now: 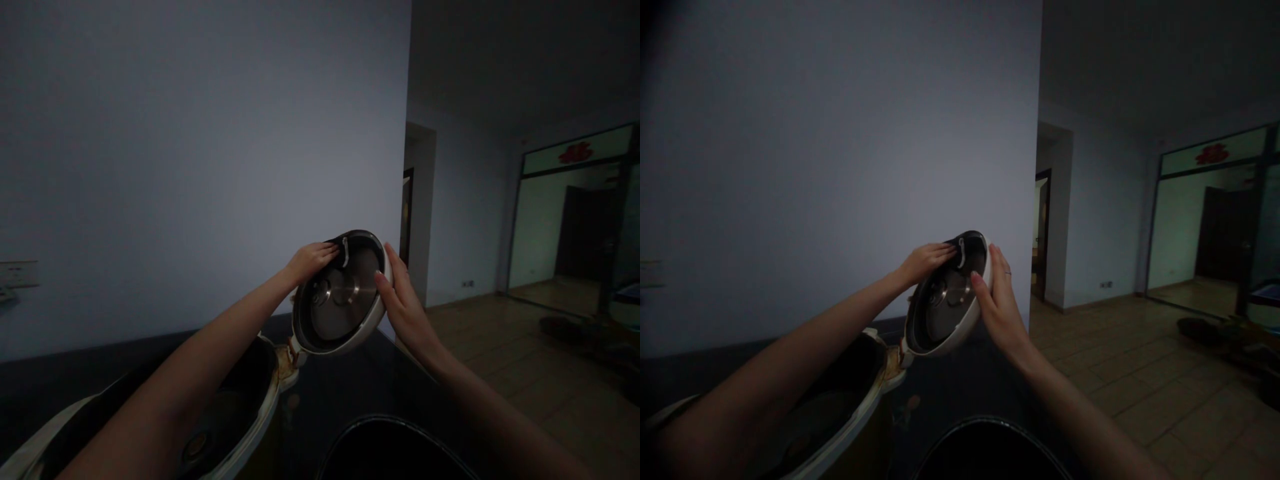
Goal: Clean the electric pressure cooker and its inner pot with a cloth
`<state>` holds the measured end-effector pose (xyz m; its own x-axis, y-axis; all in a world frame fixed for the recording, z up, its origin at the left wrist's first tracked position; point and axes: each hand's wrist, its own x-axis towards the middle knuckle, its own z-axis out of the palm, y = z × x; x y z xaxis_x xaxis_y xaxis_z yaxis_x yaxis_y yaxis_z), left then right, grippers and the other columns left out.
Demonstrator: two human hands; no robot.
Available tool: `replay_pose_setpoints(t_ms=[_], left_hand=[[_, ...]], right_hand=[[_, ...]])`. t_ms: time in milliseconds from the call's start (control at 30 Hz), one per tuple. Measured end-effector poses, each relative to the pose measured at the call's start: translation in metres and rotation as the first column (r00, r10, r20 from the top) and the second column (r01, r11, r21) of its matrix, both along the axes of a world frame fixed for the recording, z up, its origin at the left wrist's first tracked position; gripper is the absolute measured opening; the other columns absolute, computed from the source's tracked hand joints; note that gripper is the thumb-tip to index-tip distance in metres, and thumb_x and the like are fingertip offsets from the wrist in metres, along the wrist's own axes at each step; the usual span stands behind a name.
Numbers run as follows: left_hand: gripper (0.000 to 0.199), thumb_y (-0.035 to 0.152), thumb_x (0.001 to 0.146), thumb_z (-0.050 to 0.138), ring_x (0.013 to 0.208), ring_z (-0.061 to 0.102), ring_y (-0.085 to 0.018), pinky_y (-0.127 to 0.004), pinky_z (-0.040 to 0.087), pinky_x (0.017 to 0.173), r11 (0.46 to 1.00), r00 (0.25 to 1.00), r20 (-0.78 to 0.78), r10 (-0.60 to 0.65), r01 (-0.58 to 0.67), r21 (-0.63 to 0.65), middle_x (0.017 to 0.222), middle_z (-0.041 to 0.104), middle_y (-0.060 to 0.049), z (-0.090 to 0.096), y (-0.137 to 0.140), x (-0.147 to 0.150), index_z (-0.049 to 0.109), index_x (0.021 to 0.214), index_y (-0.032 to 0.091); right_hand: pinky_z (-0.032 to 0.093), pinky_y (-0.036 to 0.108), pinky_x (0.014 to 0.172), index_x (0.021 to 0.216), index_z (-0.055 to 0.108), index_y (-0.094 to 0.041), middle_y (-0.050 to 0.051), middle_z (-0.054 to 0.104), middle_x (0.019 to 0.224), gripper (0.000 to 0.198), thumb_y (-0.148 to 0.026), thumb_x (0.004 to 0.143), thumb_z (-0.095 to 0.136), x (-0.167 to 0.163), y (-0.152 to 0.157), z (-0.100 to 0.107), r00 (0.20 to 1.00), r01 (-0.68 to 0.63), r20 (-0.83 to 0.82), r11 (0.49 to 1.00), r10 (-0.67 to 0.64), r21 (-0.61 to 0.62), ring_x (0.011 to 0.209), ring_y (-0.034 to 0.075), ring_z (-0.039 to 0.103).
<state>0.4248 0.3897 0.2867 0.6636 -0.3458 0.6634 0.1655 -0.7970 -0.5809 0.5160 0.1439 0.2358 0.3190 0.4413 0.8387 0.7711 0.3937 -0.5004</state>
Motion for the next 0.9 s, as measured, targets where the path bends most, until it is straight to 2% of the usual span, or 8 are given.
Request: replay_pose_setpoints(t_ms=[200, 400, 567, 667, 733, 833, 900], left_hand=[[0.042, 0.004, 0.093, 0.047, 0.127, 0.058, -0.023, -0.039, 0.051, 0.103, 0.997, 0.994, -0.088, 0.069, -0.070, -0.015, 0.135, 0.061, -0.019, -0.027, 0.022, -0.006, 0.054, 0.135, 0.007], [0.041, 0.004, 0.092, 0.047, 0.126, 0.059, -0.020, -0.034, 0.051, 0.101, 0.982, 0.965, -0.207, 0.161, -0.179, -0.068, 0.135, 0.062, -0.015, -0.041, 0.030, -0.041, 0.059, 0.129, 0.014], [0.041, 0.004, 0.090, 0.049, 0.119, 0.063, -0.020, -0.033, 0.052, 0.097, 0.944, 0.920, -0.313, 0.236, -0.293, -0.152, 0.134, 0.064, -0.013, -0.056, 0.012, -0.065, 0.059, 0.128, 0.016], [0.030, 0.010, 0.092, 0.052, 0.104, 0.069, -0.022, -0.035, 0.055, 0.088, 0.898, 0.883, -0.372, 0.285, -0.382, -0.219, 0.117, 0.071, -0.012, -0.063, -0.004, -0.074, 0.063, 0.119, 0.017], [0.021, 0.021, 0.095, 0.056, 0.093, 0.070, -0.020, -0.037, 0.057, 0.083, 0.859, 0.854, -0.418, 0.308, -0.439, -0.263, 0.107, 0.072, -0.009, -0.065, -0.014, -0.079, 0.064, 0.114, 0.016], [0.026, 0.034, 0.095, 0.060, 0.090, 0.067, -0.018, -0.039, 0.057, 0.081, 0.809, 0.822, -0.487, 0.295, -0.486, -0.330, 0.106, 0.068, -0.007, -0.064, -0.029, -0.086, 0.064, 0.112, 0.015], [0.021, 0.027, 0.092, 0.063, 0.089, 0.068, -0.019, -0.038, 0.056, 0.080, 0.785, 0.818, -0.519, 0.248, -0.484, -0.387, 0.101, 0.070, -0.007, -0.061, -0.040, -0.091, 0.066, 0.109, 0.016]], right_hand=[[0.010, 0.049, 0.124, 0.151, 0.028, -0.022, 0.011, 0.021, 0.162, 0.083, -0.075, 0.089, 0.037, 0.004, -0.002, -0.001, 1.000, 0.016, 0.026, 1.000, -0.015, -0.021, 0.151, 0.025, 0.016], [0.017, 0.052, 0.122, 0.152, 0.026, -0.027, 0.009, 0.024, 0.162, 0.071, -0.067, 0.094, 0.037, 0.006, -0.001, -0.001, 0.995, 0.049, 0.088, 0.999, -0.048, -0.015, 0.150, 0.027, 0.019], [0.013, 0.051, 0.123, 0.153, 0.026, -0.025, 0.010, 0.023, 0.162, 0.077, -0.071, 0.092, 0.036, 0.008, 0.003, 0.000, 0.996, 0.042, 0.077, 0.999, -0.041, -0.002, 0.150, 0.027, 0.018], [0.012, 0.050, 0.123, 0.152, 0.027, -0.025, 0.010, 0.023, 0.162, 0.080, -0.074, 0.090, 0.036, 0.007, 0.004, 0.001, 0.997, 0.037, 0.064, 0.999, -0.037, -0.001, 0.150, 0.026, 0.018], [0.013, 0.052, 0.123, 0.152, 0.029, -0.026, 0.010, 0.025, 0.161, 0.081, -0.076, 0.088, 0.037, 0.006, 0.004, 0.001, 0.998, 0.038, 0.055, 0.999, -0.039, 0.010, 0.150, 0.026, 0.019], [0.013, 0.054, 0.122, 0.150, 0.031, -0.028, 0.009, 0.026, 0.161, 0.080, -0.076, 0.088, 0.039, 0.005, 0.003, 0.002, 0.998, 0.034, 0.047, 0.999, -0.034, 0.018, 0.150, 0.026, 0.020], [0.014, 0.055, 0.122, 0.150, 0.031, -0.028, 0.009, 0.026, 0.161, 0.078, -0.075, 0.088, 0.040, 0.005, 0.003, 0.002, 0.999, 0.027, 0.040, 1.000, -0.027, 0.015, 0.150, 0.027, 0.020]])
